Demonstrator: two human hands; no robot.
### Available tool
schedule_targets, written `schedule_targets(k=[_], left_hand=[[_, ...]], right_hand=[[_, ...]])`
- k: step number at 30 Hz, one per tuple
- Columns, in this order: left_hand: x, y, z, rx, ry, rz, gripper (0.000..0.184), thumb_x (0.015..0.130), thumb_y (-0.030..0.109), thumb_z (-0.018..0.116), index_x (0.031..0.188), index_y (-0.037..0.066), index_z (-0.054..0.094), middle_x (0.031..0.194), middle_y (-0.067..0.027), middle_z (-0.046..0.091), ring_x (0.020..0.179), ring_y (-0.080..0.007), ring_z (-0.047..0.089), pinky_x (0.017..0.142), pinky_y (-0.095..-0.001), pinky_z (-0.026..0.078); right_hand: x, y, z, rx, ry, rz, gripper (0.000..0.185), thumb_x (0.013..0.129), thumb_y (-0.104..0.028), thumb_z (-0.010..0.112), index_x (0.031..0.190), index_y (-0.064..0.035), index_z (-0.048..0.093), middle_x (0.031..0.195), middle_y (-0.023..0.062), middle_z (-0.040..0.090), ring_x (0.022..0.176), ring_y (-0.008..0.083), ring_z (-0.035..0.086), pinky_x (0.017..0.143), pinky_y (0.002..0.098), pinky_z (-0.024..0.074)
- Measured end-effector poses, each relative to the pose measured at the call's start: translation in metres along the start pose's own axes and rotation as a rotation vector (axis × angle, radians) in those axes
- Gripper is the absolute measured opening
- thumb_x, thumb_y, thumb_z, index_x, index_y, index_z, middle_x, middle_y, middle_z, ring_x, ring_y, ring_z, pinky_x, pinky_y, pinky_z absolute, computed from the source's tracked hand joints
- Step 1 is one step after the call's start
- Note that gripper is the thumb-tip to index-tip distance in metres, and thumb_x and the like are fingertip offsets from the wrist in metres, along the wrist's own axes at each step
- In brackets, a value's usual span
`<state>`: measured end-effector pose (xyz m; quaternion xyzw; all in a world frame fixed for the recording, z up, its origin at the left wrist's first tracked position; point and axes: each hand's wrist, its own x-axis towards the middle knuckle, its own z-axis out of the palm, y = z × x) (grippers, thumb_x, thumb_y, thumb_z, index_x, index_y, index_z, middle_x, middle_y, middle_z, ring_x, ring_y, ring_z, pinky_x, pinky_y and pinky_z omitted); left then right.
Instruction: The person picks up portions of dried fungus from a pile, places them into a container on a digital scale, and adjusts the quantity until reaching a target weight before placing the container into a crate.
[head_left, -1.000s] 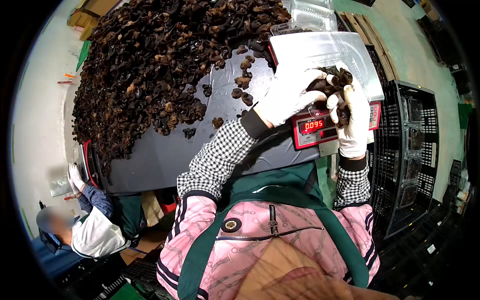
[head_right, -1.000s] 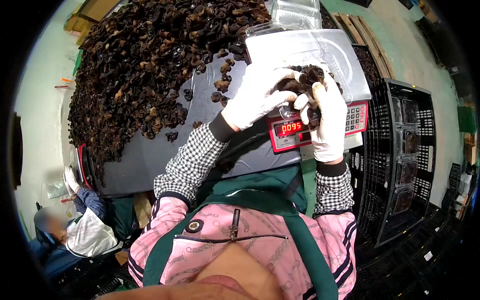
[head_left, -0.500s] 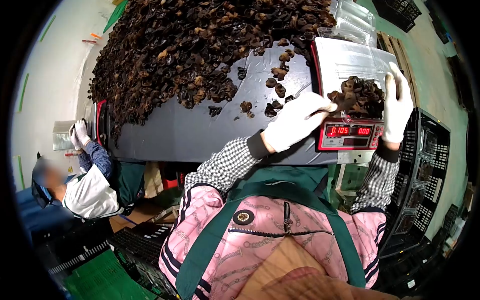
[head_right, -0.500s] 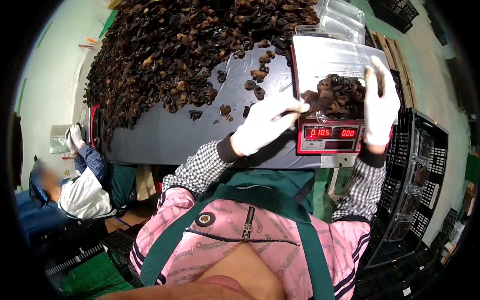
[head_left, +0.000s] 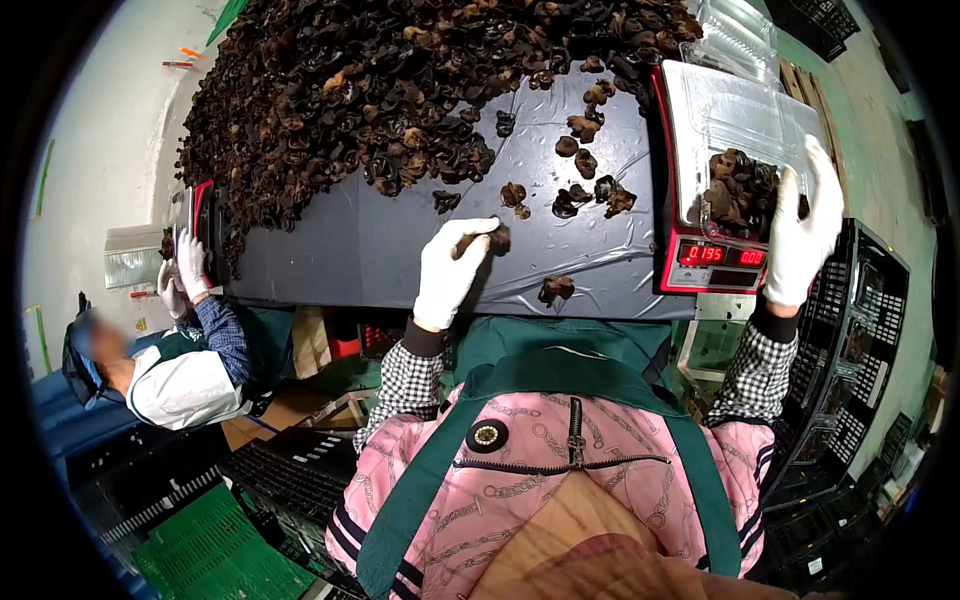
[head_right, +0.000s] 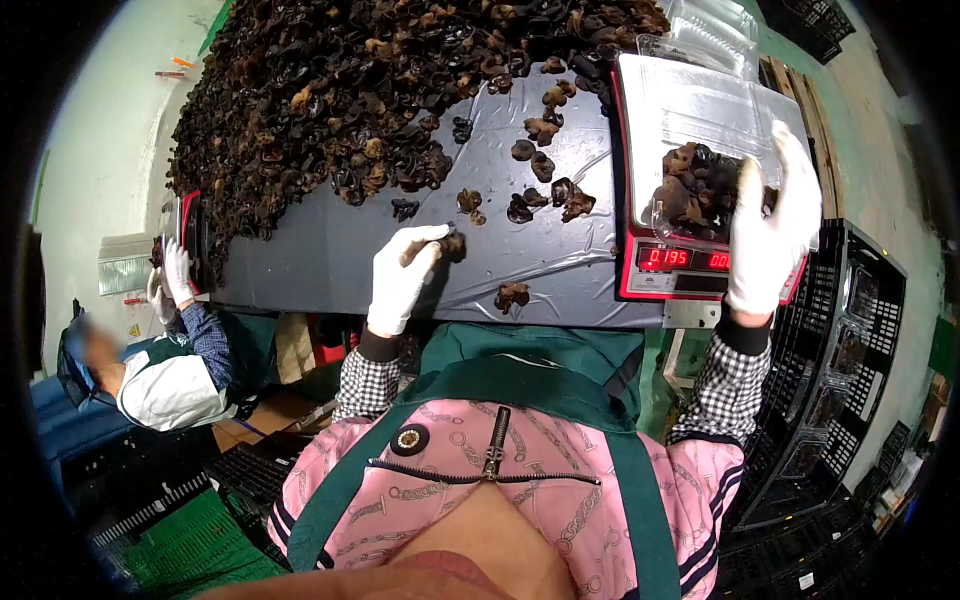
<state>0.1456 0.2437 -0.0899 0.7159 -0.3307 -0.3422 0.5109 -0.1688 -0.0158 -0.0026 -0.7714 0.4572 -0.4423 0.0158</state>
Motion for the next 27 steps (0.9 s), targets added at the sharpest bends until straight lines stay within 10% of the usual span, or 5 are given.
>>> schedule_targets(k=[3,5,13,18,27], left_hand=[[-0.001,-0.019,-0.018,0.258,0.042,0.215,0.024,0.086,-0.005,0.064,0.106,0.004,0.074,0.108,-0.0113,0.072,0.095,-0.0225,0.070,0.089,-0.0305,0.054],[-0.001,-0.029,-0.030,0.471,0.048,0.311,0.027,0.084,-0.007,0.061,0.104,0.004,0.074,0.109,-0.0121,0.072,0.100,-0.0253,0.069,0.092,-0.0328,0.054],[0.041,-0.008,0.003,0.671,0.156,0.586,0.038,0.081,-0.007,0.061,0.112,0.010,0.074,0.118,-0.0121,0.069,0.108,-0.0288,0.065,0.096,-0.0371,0.053],[0.076,-0.017,0.026,0.776,-0.002,0.692,0.033,0.083,-0.002,0.064,0.113,0.010,0.072,0.107,-0.0094,0.071,0.099,-0.0296,0.065,0.093,-0.0386,0.051],[0.061,0.012,0.061,0.556,-0.132,0.695,0.020,0.086,0.006,0.068,0.106,0.006,0.072,0.118,-0.0139,0.068,0.111,-0.0320,0.064,0.097,-0.0395,0.051]], right_hand=[[-0.019,-0.051,-0.007,0.231,0.176,-0.026,0.041,0.091,0.009,0.060,0.131,0.0016,0.061,0.132,0.0157,0.065,0.111,0.0256,0.067,0.098,0.0344,0.0521],[-0.052,-0.067,-0.006,0.693,-0.076,0.057,0.043,0.089,0.009,0.060,0.132,0.0011,0.061,0.132,0.0151,0.065,0.102,0.0242,0.070,0.090,0.0341,0.0557],[-0.155,-0.117,0.049,0.474,-0.938,-0.164,0.063,0.077,-0.017,0.081,0.136,-0.0071,0.059,0.097,0.0131,0.064,0.091,0.0304,0.066,0.080,0.0369,0.0547],[-0.175,-0.097,0.080,0.411,-0.896,-0.241,0.029,0.085,-0.005,0.060,0.113,-0.0074,0.063,0.090,0.0096,0.062,0.082,0.0292,0.063,0.071,0.0380,0.0519],[-0.155,-0.090,0.069,0.511,-0.517,0.130,0.045,0.092,-0.003,0.058,0.136,-0.0040,0.057,0.104,0.0142,0.065,0.083,0.0260,0.064,0.072,0.0348,0.0526]])
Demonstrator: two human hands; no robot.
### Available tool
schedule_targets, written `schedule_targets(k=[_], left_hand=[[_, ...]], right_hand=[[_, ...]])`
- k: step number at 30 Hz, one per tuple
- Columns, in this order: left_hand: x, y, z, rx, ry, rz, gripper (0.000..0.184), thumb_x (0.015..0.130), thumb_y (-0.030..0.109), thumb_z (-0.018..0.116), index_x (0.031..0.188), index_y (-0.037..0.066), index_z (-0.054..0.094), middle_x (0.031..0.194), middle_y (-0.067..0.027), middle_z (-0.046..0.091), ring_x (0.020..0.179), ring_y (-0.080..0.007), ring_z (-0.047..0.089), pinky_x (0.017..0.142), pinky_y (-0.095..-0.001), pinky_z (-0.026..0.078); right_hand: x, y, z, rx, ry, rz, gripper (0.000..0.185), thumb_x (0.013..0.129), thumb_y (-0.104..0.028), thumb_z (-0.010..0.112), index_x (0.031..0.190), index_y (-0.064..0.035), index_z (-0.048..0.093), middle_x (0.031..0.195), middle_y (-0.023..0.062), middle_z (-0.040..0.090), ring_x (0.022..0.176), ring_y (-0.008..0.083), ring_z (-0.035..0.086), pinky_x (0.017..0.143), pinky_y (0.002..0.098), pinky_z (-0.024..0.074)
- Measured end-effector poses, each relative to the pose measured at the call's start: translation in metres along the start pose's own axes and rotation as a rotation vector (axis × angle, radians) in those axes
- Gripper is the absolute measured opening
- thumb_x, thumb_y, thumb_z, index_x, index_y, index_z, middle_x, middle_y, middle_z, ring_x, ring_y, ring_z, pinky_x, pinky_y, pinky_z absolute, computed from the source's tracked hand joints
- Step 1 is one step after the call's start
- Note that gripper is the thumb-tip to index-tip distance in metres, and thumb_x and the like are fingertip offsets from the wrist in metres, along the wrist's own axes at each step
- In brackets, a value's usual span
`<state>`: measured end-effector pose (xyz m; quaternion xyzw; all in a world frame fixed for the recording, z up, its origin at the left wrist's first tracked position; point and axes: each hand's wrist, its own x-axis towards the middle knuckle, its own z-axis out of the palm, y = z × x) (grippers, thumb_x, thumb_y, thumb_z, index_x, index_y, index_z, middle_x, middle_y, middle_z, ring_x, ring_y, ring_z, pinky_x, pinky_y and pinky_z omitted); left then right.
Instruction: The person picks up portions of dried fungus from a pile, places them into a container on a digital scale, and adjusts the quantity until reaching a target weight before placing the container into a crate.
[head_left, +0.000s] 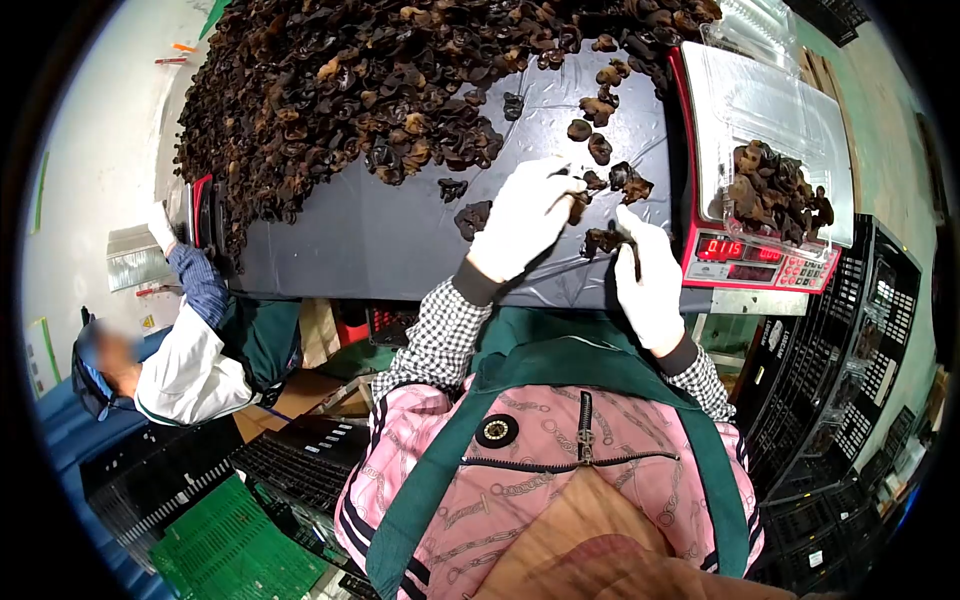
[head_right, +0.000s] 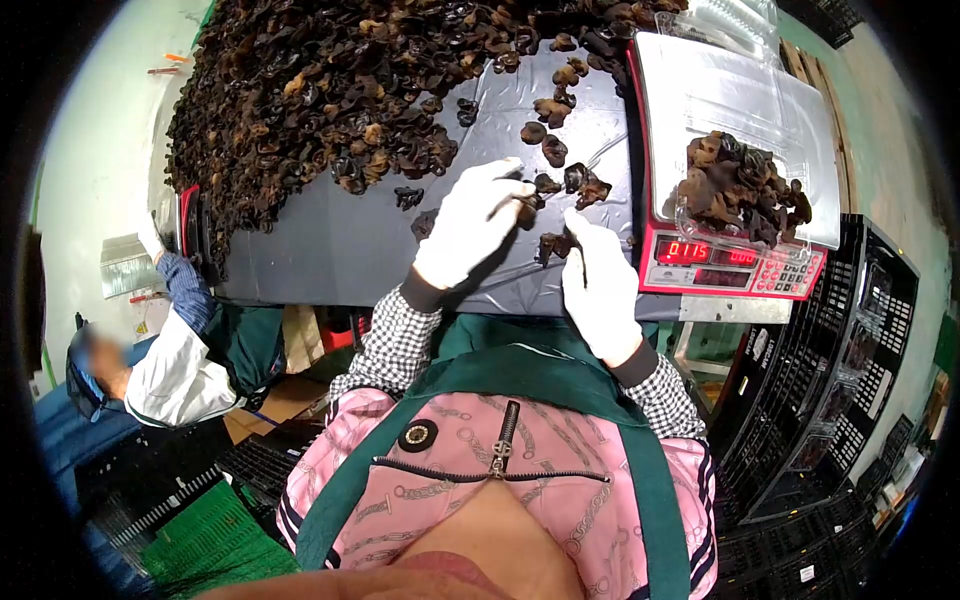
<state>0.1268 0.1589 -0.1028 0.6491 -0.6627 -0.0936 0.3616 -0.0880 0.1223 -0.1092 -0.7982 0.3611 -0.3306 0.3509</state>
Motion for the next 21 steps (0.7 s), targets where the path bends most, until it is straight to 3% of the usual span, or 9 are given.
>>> schedule_targets(k=[1,5,9,10,12,14,16,18,21], left_hand=[[-0.001,-0.002,0.009,0.004,-0.033,0.020,0.019,0.087,0.007,0.068,0.106,0.006,0.071,0.117,-0.0135,0.068,0.110,-0.0321,0.064,0.097,-0.0397,0.051],[-0.004,-0.005,0.014,-0.084,-0.050,-0.081,0.019,0.088,0.008,0.067,0.107,0.003,0.069,0.108,-0.0129,0.069,0.100,-0.0320,0.066,0.090,-0.0391,0.053],[-0.004,0.041,-0.023,-0.219,-0.241,-0.022,0.020,0.089,0.011,0.067,0.108,0.006,0.071,0.103,-0.0120,0.070,0.096,-0.0303,0.066,0.088,-0.0384,0.053],[-0.003,0.056,-0.032,-0.226,-0.360,0.041,0.021,0.089,0.012,0.068,0.108,0.007,0.072,0.105,-0.0110,0.071,0.097,-0.0296,0.066,0.088,-0.0384,0.053],[-0.009,0.070,-0.031,-0.412,-0.478,-0.194,0.022,0.090,0.019,0.070,0.110,0.011,0.073,0.108,-0.0092,0.071,0.100,-0.0280,0.066,0.089,-0.0384,0.053],[0.004,0.049,-0.024,-0.121,-0.389,0.163,0.024,0.089,0.017,0.071,0.112,0.009,0.072,0.109,-0.0103,0.071,0.100,-0.0281,0.066,0.087,-0.0381,0.053],[0.005,0.010,0.011,0.063,-0.127,0.140,0.027,0.086,0.014,0.073,0.111,0.006,0.070,0.106,-0.0098,0.070,0.095,-0.0272,0.065,0.085,-0.0364,0.053],[0.024,0.010,0.025,0.091,-0.078,-0.017,0.027,0.086,0.013,0.074,0.111,0.005,0.069,0.104,-0.0098,0.069,0.096,-0.0275,0.065,0.083,-0.0366,0.053],[0.024,-0.005,0.042,0.130,-0.068,0.071,0.022,0.087,0.010,0.072,0.108,0.004,0.070,0.100,-0.0109,0.069,0.093,-0.0282,0.066,0.081,-0.0358,0.054]], right_hand=[[-0.005,-0.002,-0.001,0.104,0.020,0.036,0.041,0.095,-0.005,0.058,0.136,-0.0037,0.058,0.104,0.0134,0.066,0.080,0.0234,0.064,0.070,0.0327,0.0524],[-0.015,-0.014,-0.020,0.868,-0.261,0.773,0.035,0.105,-0.020,0.052,0.135,-0.0018,0.059,0.103,0.0097,0.068,0.071,0.0120,0.064,0.063,0.0194,0.0485],[-0.021,-0.013,-0.015,1.478,-0.371,1.067,0.062,0.106,-0.058,0.033,0.137,-0.0090,0.053,0.115,0.0091,0.067,0.094,0.0219,0.069,0.069,0.0330,0.0544],[-0.017,-0.019,-0.016,1.628,-0.353,1.118,0.057,0.106,-0.057,0.037,0.135,-0.0108,0.054,0.115,0.0083,0.067,0.097,0.0210,0.068,0.069,0.0314,0.0540],[-0.021,-0.025,-0.018,1.541,-0.250,1.197,0.053,0.105,-0.054,0.044,0.134,-0.0114,0.055,0.111,0.0065,0.068,0.096,0.0185,0.067,0.066,0.0276,0.0498],[-0.030,-0.006,-0.014,1.533,-0.412,1.158,0.034,0.101,-0.035,0.055,0.120,-0.0098,0.065,0.096,0.0013,0.065,0.075,0.0115,0.056,0.060,0.0221,0.0386],[-0.030,-0.011,-0.024,1.507,-0.461,1.100,0.029,0.098,-0.028,0.056,0.116,-0.0080,0.067,0.093,0.0001,0.063,0.073,0.0107,0.052,0.062,0.0221,0.0391],[-0.036,-0.011,-0.027,1.536,-0.461,1.114,0.030,0.096,-0.026,0.057,0.117,-0.0070,0.066,0.096,0.0010,0.064,0.077,0.0115,0.055,0.065,0.0240,0.0414],[-0.043,-0.009,-0.027,1.511,-0.394,1.122,0.032,0.098,-0.027,0.056,0.120,-0.0063,0.065,0.101,0.0026,0.066,0.085,0.0136,0.058,0.071,0.0276,0.0449]])
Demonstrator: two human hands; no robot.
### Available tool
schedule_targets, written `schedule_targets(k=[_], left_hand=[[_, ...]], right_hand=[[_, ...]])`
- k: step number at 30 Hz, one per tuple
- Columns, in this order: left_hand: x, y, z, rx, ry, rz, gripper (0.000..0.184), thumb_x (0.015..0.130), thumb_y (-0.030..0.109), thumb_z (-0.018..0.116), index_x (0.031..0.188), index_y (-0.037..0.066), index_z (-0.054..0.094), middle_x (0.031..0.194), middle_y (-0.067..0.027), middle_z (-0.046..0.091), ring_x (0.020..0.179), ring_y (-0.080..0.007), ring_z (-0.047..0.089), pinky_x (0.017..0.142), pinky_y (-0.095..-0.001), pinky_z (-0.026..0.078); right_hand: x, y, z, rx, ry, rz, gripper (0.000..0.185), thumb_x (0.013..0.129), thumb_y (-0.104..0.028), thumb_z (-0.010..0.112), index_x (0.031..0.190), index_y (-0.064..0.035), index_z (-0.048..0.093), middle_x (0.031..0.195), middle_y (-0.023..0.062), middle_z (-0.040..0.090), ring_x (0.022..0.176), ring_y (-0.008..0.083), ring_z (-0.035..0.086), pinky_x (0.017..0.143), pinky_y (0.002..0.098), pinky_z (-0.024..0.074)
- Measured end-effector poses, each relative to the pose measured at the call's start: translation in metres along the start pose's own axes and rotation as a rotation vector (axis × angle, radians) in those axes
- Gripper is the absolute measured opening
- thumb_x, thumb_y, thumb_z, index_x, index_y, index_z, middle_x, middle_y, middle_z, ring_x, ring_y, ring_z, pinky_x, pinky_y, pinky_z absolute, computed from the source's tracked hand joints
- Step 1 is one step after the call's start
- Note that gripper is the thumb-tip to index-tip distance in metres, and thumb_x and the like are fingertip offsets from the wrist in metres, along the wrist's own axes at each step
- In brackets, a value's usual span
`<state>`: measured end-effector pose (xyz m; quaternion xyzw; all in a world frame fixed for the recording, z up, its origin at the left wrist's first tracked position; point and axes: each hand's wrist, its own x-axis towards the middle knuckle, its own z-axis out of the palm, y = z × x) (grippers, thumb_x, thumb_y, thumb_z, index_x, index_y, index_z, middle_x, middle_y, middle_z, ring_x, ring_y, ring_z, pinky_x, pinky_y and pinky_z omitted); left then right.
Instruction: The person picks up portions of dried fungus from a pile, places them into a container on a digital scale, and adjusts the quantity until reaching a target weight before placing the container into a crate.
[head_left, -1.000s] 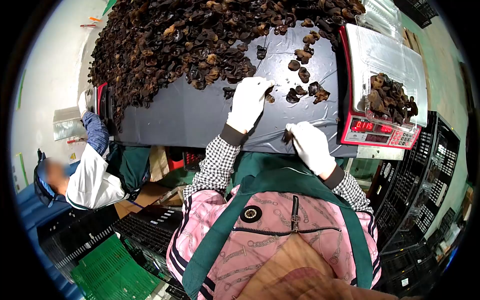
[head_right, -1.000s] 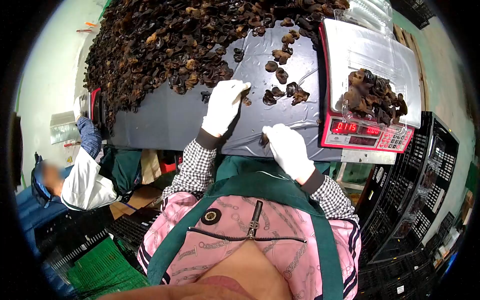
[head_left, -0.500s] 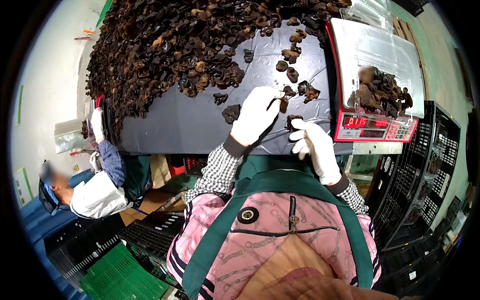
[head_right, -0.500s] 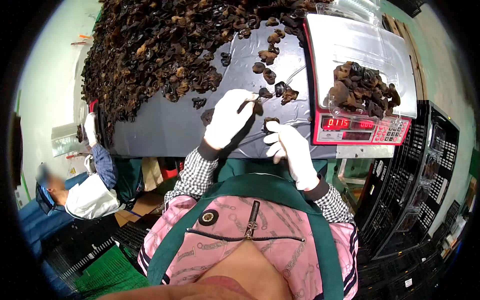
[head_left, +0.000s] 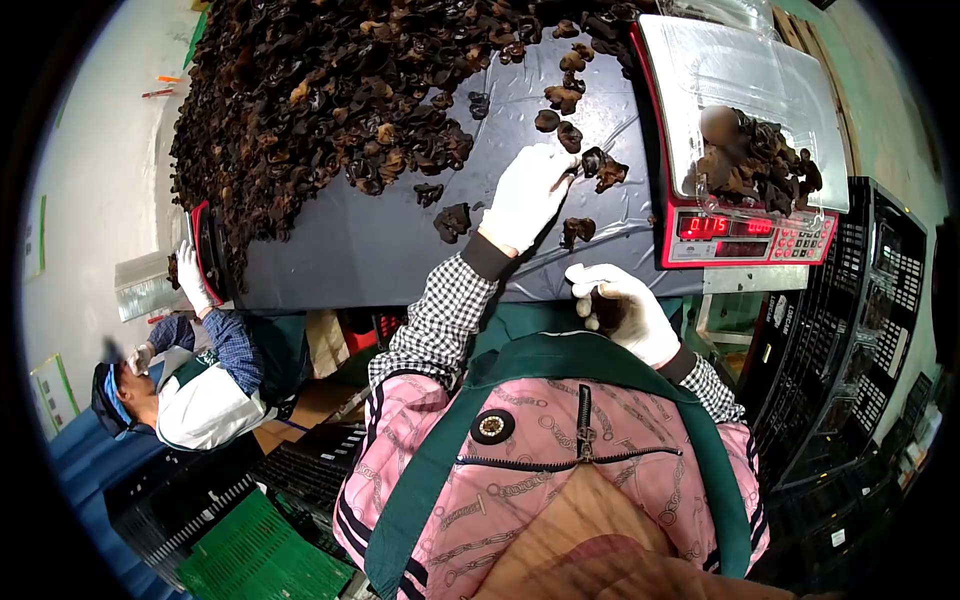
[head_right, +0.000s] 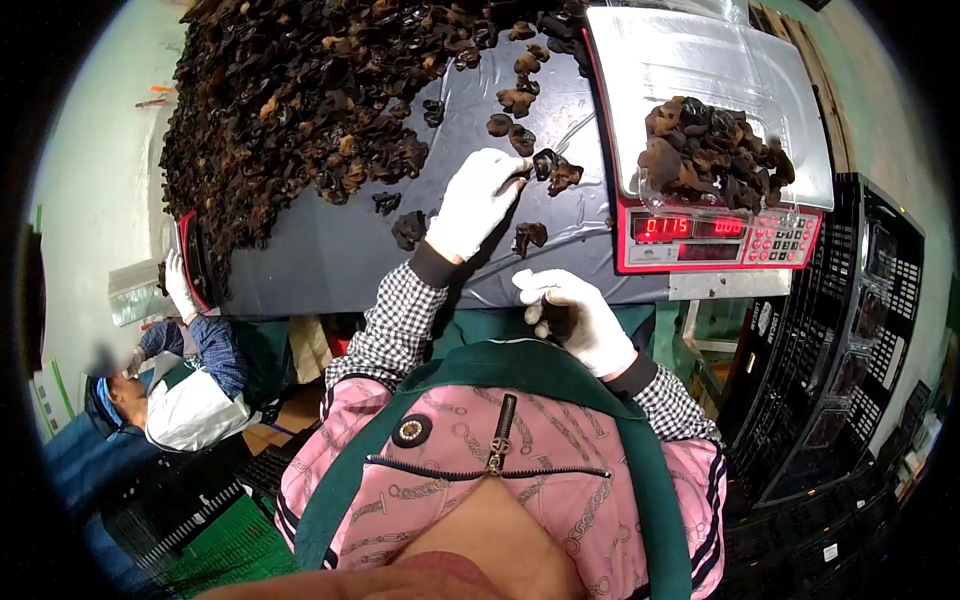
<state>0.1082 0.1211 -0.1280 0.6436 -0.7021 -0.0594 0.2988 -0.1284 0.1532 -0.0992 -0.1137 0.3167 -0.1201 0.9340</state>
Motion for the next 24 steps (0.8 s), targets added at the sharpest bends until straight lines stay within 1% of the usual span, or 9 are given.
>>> schedule_targets(k=[4,7,9,11,13,15,19,21,24], left_hand=[[-0.012,0.031,-0.037,-0.428,-0.095,-0.310,0.012,0.088,0.004,0.067,0.099,0.002,0.071,0.095,-0.0119,0.071,0.090,-0.0260,0.070,0.082,-0.0334,0.055],[-0.020,0.059,-0.075,-0.505,-0.352,-0.039,0.012,0.089,0.008,0.070,0.100,0.003,0.073,0.101,-0.0108,0.073,0.095,-0.0246,0.070,0.086,-0.0342,0.055],[-0.030,0.072,-0.075,-0.645,-0.379,-0.227,0.012,0.088,0.009,0.071,0.098,0.003,0.073,0.103,-0.0106,0.072,0.098,-0.0247,0.069,0.086,-0.0348,0.055],[-0.031,0.055,-0.064,-0.159,-0.195,0.233,0.019,0.081,0.008,0.072,0.101,0.006,0.072,0.106,-0.0105,0.070,0.097,-0.0297,0.067,0.083,-0.0367,0.055],[-0.038,0.045,-0.039,-0.110,-0.066,0.038,0.023,0.079,0.006,0.071,0.102,0.007,0.072,0.105,-0.0103,0.070,0.095,-0.0307,0.067,0.081,-0.0376,0.055],[-0.031,0.030,-0.034,-0.062,-0.029,0.059,0.021,0.082,0.007,0.071,0.104,0.007,0.072,0.106,-0.0111,0.070,0.095,-0.0300,0.067,0.083,-0.0382,0.055],[0.023,-0.017,-0.005,0.041,0.247,-0.150,0.026,0.086,0.009,0.070,0.113,0.007,0.071,0.112,-0.0124,0.069,0.104,-0.0298,0.065,0.092,-0.0379,0.052],[0.034,-0.042,0.010,0.056,0.147,-0.061,0.031,0.085,0.008,0.070,0.116,0.007,0.070,0.115,-0.0126,0.069,0.108,-0.0295,0.064,0.097,-0.0369,0.050],[0.035,-0.046,0.008,-0.051,0.129,-0.122,0.029,0.086,0.006,0.069,0.115,0.006,0.070,0.108,-0.0119,0.071,0.104,-0.0292,0.066,0.092,-0.0369,0.052]], right_hand=[[0.002,0.001,0.000,0.211,0.044,0.099,0.037,0.102,-0.036,0.053,0.122,-0.0070,0.063,0.107,0.0039,0.067,0.093,0.0169,0.062,0.078,0.0315,0.0478],[0.005,-0.003,0.003,0.256,0.020,0.104,0.042,0.104,-0.044,0.049,0.122,-0.0080,0.063,0.110,0.0033,0.067,0.094,0.0168,0.061,0.080,0.0315,0.0480],[0.004,-0.004,0.007,0.223,0.033,0.127,0.044,0.105,-0.048,0.047,0.118,-0.0098,0.065,0.112,0.0027,0.066,0.093,0.0149,0.060,0.075,0.0290,0.0454],[0.005,0.002,0.001,0.113,0.071,0.133,0.043,0.105,-0.047,0.047,0.116,-0.0104,0.066,0.110,0.0022,0.065,0.091,0.0130,0.059,0.071,0.0262,0.0430],[0.004,0.001,-0.004,0.020,-0.068,0.102,0.028,0.100,-0.036,0.057,0.107,-0.0101,0.067,0.090,-0.0007,0.062,0.074,0.0094,0.053,0.061,0.0230,0.0372],[0.002,-0.001,-0.002,0.035,-0.046,0.078,0.022,0.098,-0.033,0.060,0.096,-0.0119,0.065,0.082,-0.0016,0.060,0.069,0.0106,0.053,0.060,0.0251,0.0373],[0.010,0.000,0.000,0.152,0.095,-0.052,0.023,0.099,-0.032,0.060,0.085,-0.0145,0.055,0.086,-0.0012,0.060,0.071,0.0133,0.054,0.061,0.0270,0.0377],[0.024,0.006,-0.018,0.214,-0.064,-0.137,0.019,0.099,-0.029,0.061,0.102,-0.0106,0.063,0.095,0.0009,0.063,0.073,0.0130,0.056,0.062,0.0265,0.0400],[0.021,-0.016,0.004,0.010,-0.034,-0.282,0.038,0.097,-0.020,0.060,0.132,-0.0066,0.058,0.106,0.0059,0.066,0.081,0.0138,0.062,0.065,0.0250,0.0462]])
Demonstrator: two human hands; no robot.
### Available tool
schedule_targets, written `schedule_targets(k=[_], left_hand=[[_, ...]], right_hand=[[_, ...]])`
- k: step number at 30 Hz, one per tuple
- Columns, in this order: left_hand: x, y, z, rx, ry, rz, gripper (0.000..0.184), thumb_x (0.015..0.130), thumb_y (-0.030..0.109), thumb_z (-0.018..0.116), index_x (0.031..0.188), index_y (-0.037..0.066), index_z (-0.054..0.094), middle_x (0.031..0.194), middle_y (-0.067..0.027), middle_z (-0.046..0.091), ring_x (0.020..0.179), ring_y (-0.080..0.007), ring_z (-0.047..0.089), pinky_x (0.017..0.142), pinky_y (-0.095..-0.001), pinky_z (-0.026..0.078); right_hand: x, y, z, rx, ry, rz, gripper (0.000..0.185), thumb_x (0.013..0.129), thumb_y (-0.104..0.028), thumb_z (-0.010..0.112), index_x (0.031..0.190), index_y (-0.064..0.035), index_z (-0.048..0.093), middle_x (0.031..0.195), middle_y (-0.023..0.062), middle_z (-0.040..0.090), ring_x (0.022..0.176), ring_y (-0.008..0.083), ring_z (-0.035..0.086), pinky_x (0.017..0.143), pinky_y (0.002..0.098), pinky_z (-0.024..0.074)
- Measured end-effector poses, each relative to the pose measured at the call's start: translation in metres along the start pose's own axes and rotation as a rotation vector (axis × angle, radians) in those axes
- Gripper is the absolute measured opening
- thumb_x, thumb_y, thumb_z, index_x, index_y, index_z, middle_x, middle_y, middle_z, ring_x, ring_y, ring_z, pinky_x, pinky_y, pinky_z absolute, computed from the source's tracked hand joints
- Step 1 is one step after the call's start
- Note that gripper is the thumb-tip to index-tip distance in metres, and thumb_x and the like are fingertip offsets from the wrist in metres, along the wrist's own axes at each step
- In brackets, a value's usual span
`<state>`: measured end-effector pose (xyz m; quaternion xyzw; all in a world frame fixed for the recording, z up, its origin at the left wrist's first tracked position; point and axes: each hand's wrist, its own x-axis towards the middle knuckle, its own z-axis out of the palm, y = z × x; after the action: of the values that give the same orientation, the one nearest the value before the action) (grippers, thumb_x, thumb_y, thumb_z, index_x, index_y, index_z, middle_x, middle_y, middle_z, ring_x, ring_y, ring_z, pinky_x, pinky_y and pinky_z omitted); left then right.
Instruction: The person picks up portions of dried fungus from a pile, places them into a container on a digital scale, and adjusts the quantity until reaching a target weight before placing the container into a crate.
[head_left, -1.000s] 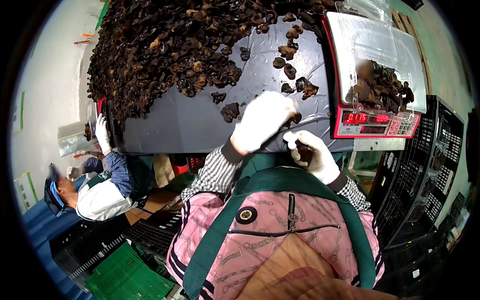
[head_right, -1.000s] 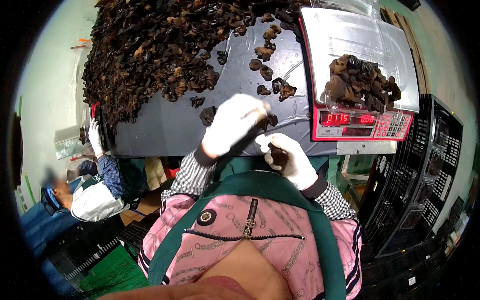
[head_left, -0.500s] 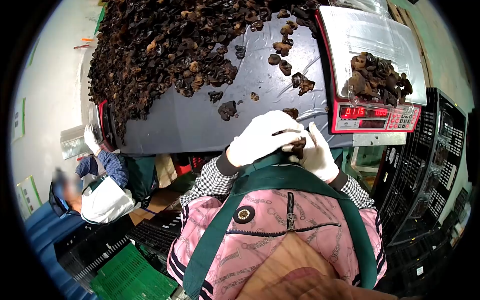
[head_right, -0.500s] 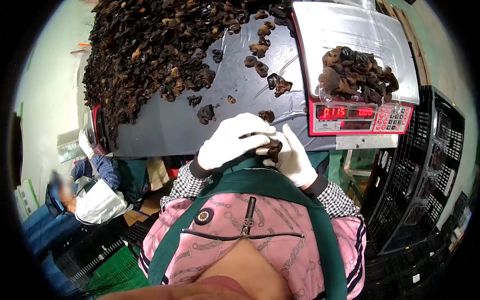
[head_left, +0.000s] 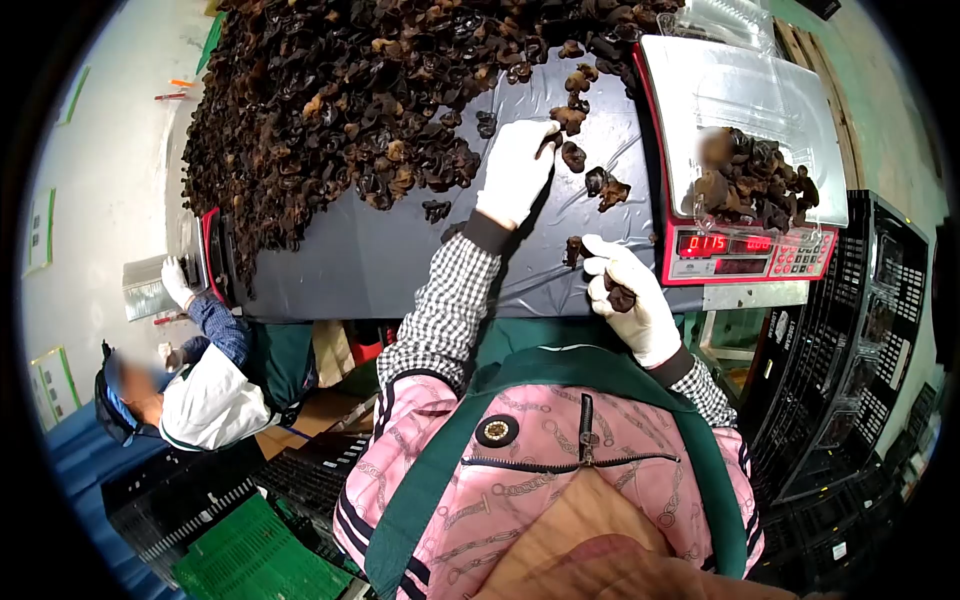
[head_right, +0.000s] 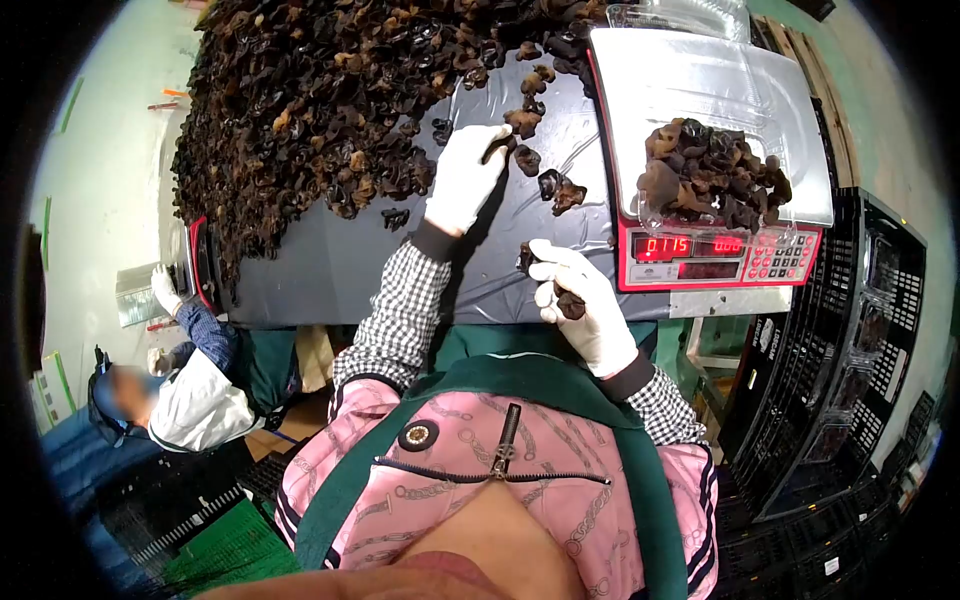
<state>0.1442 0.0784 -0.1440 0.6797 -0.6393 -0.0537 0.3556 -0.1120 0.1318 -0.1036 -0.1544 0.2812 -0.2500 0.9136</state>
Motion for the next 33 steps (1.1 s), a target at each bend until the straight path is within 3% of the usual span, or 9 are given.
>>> schedule_targets(k=[4,7,9,13,18,19,22,27,33], left_hand=[[-0.017,0.072,-0.056,-0.484,-0.290,-0.299,0.025,0.088,0.012,0.072,0.113,0.007,0.073,0.102,-0.0081,0.071,0.093,-0.0179,0.067,0.082,-0.0295,0.053],[-0.014,0.096,-0.079,-0.505,-0.588,-0.260,0.030,0.088,0.016,0.075,0.116,0.009,0.073,0.104,-0.0071,0.071,0.095,-0.0164,0.066,0.080,-0.0287,0.053],[-0.011,0.053,-0.048,-0.180,-0.239,0.296,0.023,0.088,0.013,0.072,0.110,0.008,0.073,0.105,-0.0098,0.071,0.097,-0.0255,0.067,0.084,-0.0363,0.053],[0.016,0.034,-0.013,0.001,-0.026,0.019,0.019,0.089,0.016,0.069,0.104,0.005,0.071,0.099,-0.0125,0.068,0.101,-0.0321,0.063,0.090,-0.0390,0.050],[0.012,0.034,-0.023,0.042,-0.446,0.117,0.019,0.093,0.028,0.066,0.099,0.011,0.074,0.083,-0.0116,0.068,0.079,-0.0300,0.065,0.073,-0.0401,0.051],[0.012,0.028,-0.020,0.117,-0.304,0.277,0.021,0.094,0.029,0.065,0.091,0.011,0.074,0.081,-0.0124,0.067,0.079,-0.0309,0.064,0.070,-0.0409,0.050],[0.034,0.025,-0.015,0.198,-0.137,0.097,0.021,0.092,0.030,0.067,0.088,0.010,0.072,0.077,-0.0111,0.066,0.075,-0.0311,0.063,0.068,-0.0416,0.050],[0.067,-0.002,0.039,-0.012,0.115,-0.118,0.032,0.087,0.025,0.073,0.111,0.004,0.068,0.102,-0.0125,0.069,0.100,-0.0303,0.064,0.087,-0.0390,0.051],[0.058,0.006,0.024,-0.043,-0.300,-0.203,0.025,0.084,0.024,0.069,0.101,0.007,0.063,0.084,-0.0175,0.068,0.082,-0.0377,0.066,0.076,-0.0456,0.052]], right_hand=[[0.006,-0.011,-0.001,0.058,-0.047,0.049,0.070,0.087,-0.009,0.060,0.153,-0.0058,0.038,0.130,0.0159,0.063,0.105,0.0209,0.068,0.066,0.0245,0.0545],[0.009,-0.016,0.004,0.074,-0.089,0.020,0.076,0.084,-0.012,0.063,0.154,-0.0057,0.037,0.133,0.0174,0.061,0.106,0.0245,0.068,0.065,0.0249,0.0546],[0.010,-0.014,0.002,0.080,-0.076,0.028,0.072,0.083,-0.016,0.064,0.150,-0.0034,0.042,0.130,0.0160,0.062,0.106,0.0260,0.067,0.065,0.0258,0.0545],[0.004,-0.013,-0.001,0.062,-0.097,-0.010,0.051,0.087,-0.020,0.062,0.134,-0.0003,0.055,0.123,0.0138,0.063,0.101,0.0236,0.066,0.061,0.0267,0.0498],[0.004,-0.010,-0.004,0.099,-0.030,-0.016,0.031,0.096,-0.026,0.061,0.115,-0.0013,0.061,0.094,0.0054,0.060,0.079,0.0168,0.059,0.055,0.0256,0.0409],[0.005,-0.008,-0.006,0.112,-0.015,-0.008,0.030,0.098,-0.026,0.060,0.115,-0.0011,0.062,0.088,0.0035,0.059,0.074,0.0153,0.057,0.054,0.0256,0.0394],[0.007,-0.009,-0.006,0.099,-0.036,0.027,0.029,0.100,-0.025,0.059,0.114,0.0009,0.062,0.076,0.0008,0.053,0.064,0.0130,0.052,0.052,0.0252,0.0364],[0.008,-0.009,-0.008,0.060,-0.069,0.048,0.033,0.100,-0.025,0.058,0.115,0.0038,0.061,0.067,-0.0002,0.047,0.056,0.0124,0.045,0.049,0.0249,0.0338],[0.003,-0.011,-0.005,0.081,-0.029,0.051,0.026,0.101,-0.023,0.056,0.112,0.0011,0.059,0.067,-0.0006,0.043,0.056,0.0128,0.043,0.047,0.0253,0.0311]])
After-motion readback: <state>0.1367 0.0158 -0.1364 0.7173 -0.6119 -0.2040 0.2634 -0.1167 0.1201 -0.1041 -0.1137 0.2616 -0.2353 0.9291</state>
